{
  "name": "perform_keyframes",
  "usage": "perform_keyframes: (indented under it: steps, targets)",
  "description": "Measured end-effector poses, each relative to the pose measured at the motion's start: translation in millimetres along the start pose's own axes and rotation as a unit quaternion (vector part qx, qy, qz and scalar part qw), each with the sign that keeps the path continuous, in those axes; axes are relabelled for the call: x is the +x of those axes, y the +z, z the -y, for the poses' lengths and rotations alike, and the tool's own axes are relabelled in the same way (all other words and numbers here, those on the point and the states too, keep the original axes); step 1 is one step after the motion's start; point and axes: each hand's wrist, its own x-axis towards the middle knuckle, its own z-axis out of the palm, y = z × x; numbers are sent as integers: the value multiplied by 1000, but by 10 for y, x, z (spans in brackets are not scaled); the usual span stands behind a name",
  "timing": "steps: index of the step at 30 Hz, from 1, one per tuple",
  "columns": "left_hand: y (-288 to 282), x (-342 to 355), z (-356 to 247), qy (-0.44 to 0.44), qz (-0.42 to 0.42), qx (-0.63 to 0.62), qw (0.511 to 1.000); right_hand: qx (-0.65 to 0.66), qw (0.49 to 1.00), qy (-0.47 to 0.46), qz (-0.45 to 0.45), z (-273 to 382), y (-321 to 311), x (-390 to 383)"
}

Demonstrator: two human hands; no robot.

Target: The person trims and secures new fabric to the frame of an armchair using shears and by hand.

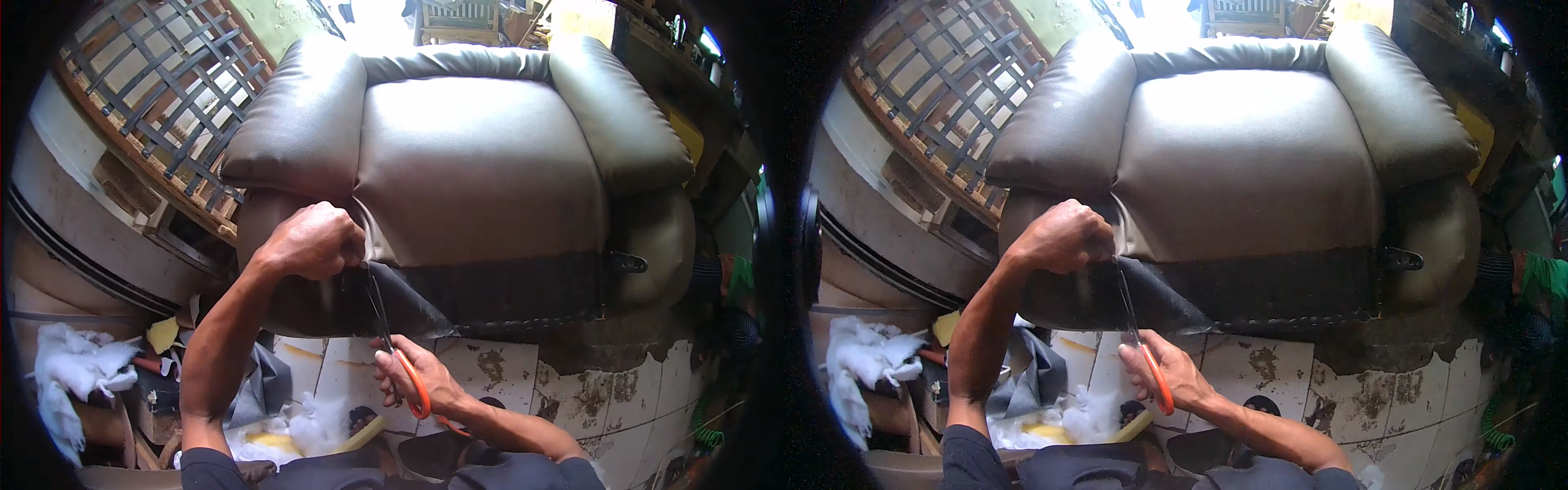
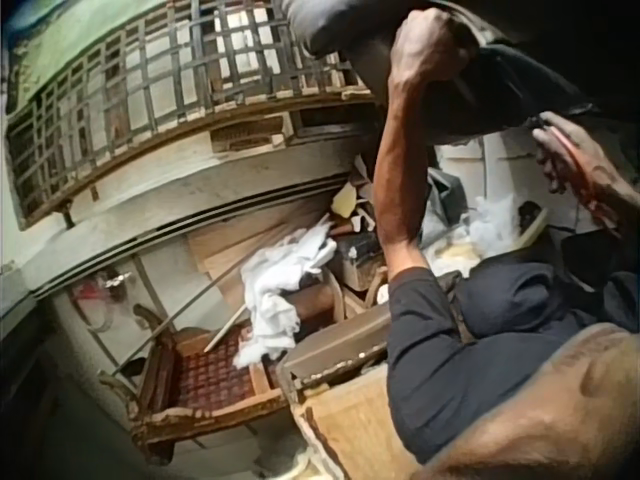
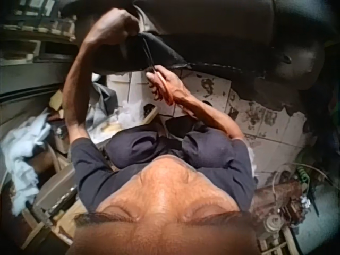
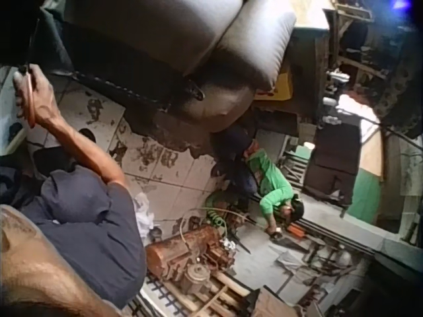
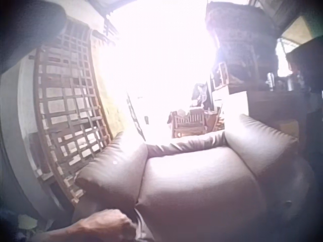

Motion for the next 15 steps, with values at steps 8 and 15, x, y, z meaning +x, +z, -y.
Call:
perform_keyframes:
  steps: [8,15]
  targets:
    - [7,4,3,13,-6,-13,1000,-28,999,-35,-27,132,97,75]
    - [-22,24,-117,-34,15,-11,999,-12,991,-94,-95,36,61,67]
